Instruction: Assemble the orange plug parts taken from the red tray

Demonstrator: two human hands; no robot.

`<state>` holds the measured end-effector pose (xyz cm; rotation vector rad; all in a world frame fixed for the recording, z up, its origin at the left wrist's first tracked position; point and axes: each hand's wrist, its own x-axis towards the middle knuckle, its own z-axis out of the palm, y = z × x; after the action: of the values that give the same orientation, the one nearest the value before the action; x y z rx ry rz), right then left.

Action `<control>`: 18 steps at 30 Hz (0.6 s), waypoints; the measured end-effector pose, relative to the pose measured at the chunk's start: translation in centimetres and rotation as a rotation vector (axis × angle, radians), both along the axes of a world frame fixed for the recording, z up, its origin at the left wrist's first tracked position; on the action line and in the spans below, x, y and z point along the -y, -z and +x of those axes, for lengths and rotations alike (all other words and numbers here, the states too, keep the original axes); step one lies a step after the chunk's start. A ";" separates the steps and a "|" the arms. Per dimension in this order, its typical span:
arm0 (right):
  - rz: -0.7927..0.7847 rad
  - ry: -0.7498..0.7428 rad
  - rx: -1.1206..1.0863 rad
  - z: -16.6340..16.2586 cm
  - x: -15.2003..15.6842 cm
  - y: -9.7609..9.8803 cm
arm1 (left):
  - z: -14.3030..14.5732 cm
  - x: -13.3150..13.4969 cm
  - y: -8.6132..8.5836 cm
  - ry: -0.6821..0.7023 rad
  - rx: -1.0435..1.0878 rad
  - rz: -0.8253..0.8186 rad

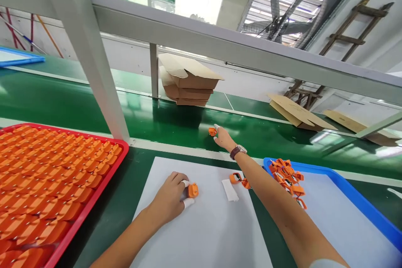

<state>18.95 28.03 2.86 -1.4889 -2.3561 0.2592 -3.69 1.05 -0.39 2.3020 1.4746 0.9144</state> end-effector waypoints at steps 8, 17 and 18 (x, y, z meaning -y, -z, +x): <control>-0.059 -0.071 0.019 -3.1 -0.4 0.3 | -0.1 0.0 0.1 -0.014 0.019 -0.080; -0.159 -0.312 0.008 -0.6 12.2 -4.1 | 0.7 0.3 0.1 -0.055 0.114 -0.096; -0.164 -0.317 0.015 0.0 13.8 -4.3 | 1.0 0.3 0.0 -0.073 0.128 -0.107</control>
<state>18.92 14.28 7.12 -1.1785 -2.6322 0.5313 -2.70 0.72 -0.43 2.0863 1.5235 0.9595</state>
